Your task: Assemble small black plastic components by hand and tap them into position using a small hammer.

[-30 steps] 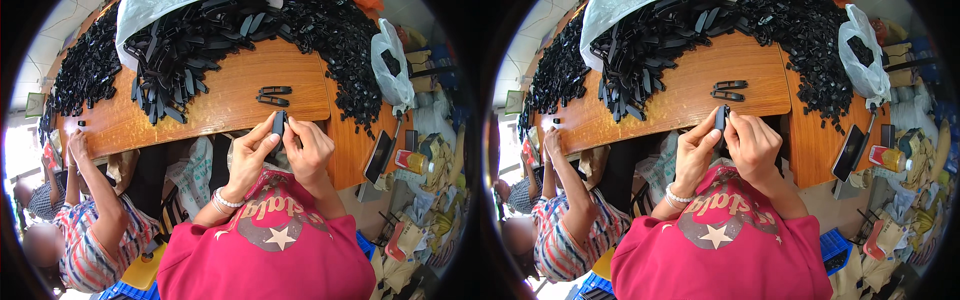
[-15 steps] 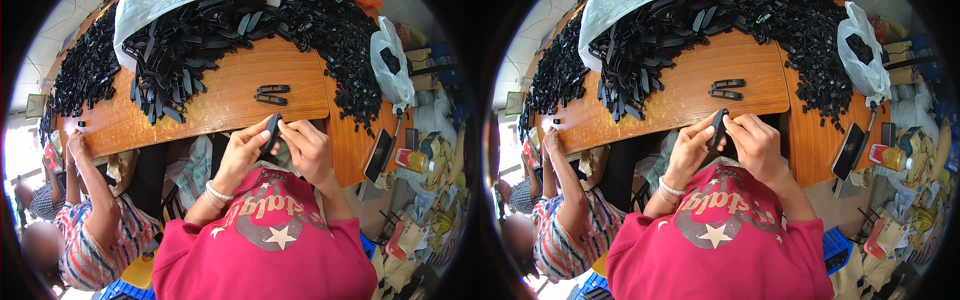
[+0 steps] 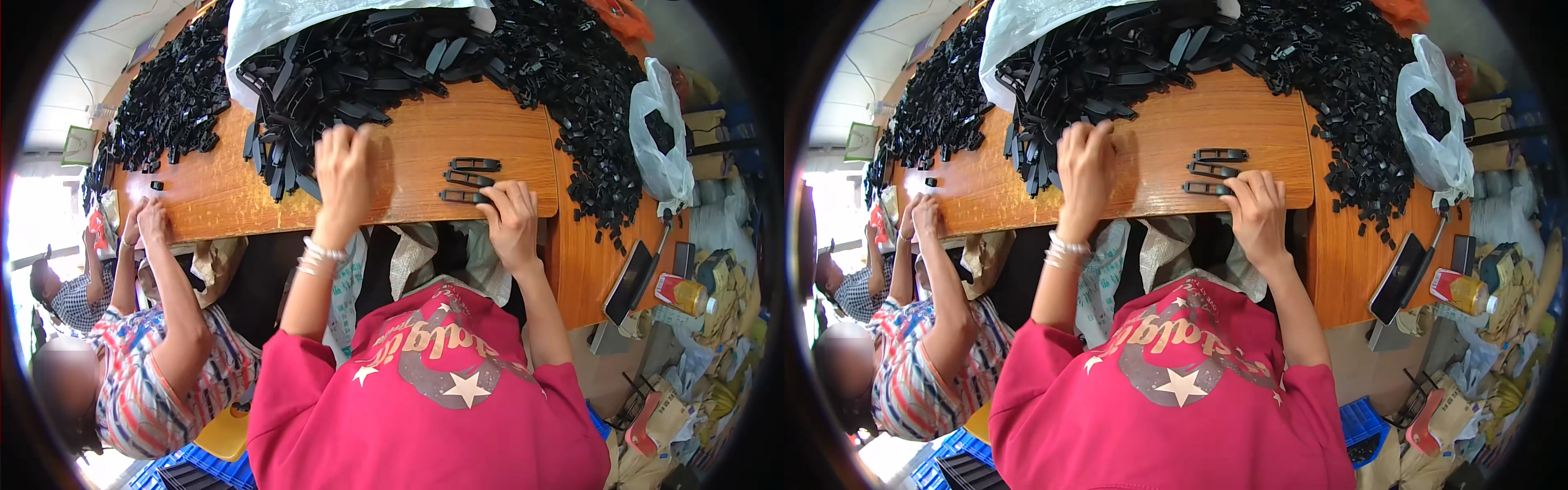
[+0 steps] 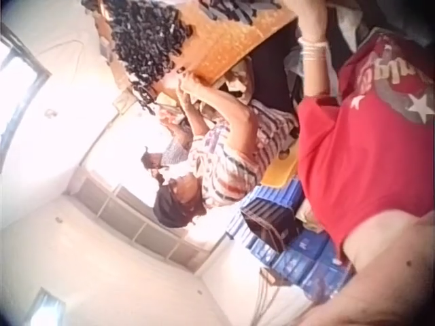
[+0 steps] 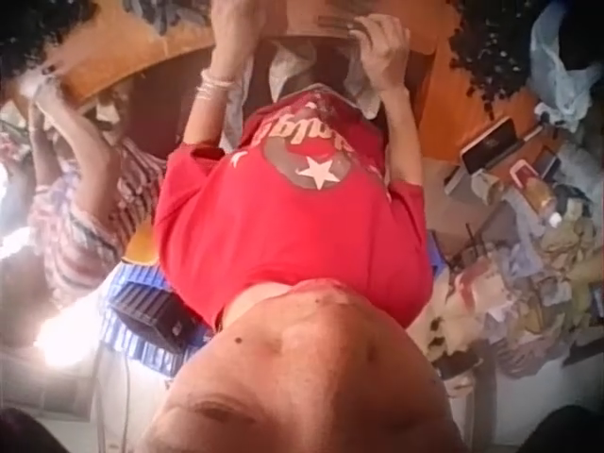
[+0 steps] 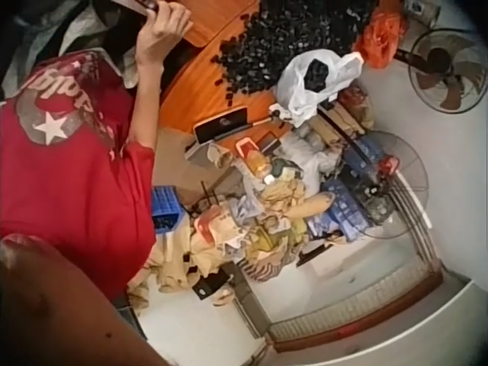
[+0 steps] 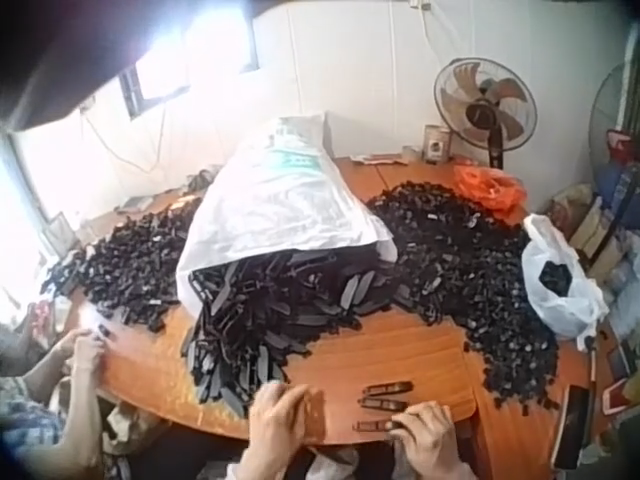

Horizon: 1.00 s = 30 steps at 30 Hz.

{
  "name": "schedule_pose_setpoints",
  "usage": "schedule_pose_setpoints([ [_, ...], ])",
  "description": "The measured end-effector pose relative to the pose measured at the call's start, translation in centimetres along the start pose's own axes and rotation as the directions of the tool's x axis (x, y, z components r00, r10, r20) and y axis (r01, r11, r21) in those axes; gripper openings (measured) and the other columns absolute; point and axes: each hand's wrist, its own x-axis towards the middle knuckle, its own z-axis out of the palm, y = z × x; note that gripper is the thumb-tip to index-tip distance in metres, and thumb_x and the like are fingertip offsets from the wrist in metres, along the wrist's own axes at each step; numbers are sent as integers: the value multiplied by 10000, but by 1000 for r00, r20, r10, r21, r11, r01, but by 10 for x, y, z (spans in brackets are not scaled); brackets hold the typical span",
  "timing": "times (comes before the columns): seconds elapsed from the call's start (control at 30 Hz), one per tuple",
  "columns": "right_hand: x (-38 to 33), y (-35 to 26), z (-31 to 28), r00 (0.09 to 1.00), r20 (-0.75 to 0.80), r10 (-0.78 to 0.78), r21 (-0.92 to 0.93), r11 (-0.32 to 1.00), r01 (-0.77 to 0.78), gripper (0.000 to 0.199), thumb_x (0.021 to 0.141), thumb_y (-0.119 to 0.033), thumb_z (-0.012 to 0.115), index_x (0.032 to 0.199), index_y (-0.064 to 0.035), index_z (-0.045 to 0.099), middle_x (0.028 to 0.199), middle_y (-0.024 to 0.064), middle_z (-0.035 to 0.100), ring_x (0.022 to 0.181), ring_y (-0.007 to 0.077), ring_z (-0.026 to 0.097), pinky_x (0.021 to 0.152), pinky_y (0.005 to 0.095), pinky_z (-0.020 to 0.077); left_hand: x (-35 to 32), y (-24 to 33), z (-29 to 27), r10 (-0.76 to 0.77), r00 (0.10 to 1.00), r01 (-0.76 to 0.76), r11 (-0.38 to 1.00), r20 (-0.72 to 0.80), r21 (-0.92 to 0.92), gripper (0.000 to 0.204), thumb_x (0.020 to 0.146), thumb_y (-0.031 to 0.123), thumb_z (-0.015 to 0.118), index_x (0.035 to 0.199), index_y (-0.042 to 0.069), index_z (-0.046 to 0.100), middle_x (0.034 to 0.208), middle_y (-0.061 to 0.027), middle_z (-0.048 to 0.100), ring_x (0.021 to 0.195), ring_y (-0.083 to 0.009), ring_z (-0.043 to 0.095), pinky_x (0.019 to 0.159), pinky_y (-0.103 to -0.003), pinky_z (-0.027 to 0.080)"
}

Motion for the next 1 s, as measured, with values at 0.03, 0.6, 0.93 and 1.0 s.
schedule_pose_setpoints([
  [0.03,4,0,3,1000,-12,-14,-11,1000,14,203,734,-63,722,922,-32,651,897,69,581,886,263,547,759,373,382,7,-18,7,13,999,-18,989,34,144,298,730,10,636,1025,2,597,877,-122,528,839,-273,512,735,-369,409],
  [0.6,54,110,-30,961,-178,210,-373,889,-264,159,840,-95,662,983,-61,724,866,55,567,890,245,532,804,378,394,23,6,13,-177,971,69,849,-160,-523,119,790,-39,626,896,11,606,974,-132,640,859,-245,625,734,-346,504],
  [0.93,57,111,-32,977,-94,192,-335,918,-213,125,824,-73,679,899,-41,584,890,68,595,902,263,557,808,391,409,-26,87,18,-111,650,462,-728,751,-507,208,1011,209,462,1030,14,533,886,-128,619,603,-179,581,520,-275,484],
  [1.0,57,106,-33,979,-204,16,-294,953,-77,109,840,-42,661,875,-23,559,831,84,585,784,264,575,703,369,445,-24,95,16,-135,636,436,-749,760,-499,219,1004,181,480,1114,3,544,921,-125,617,624,-179,578,541,-262,484],
])
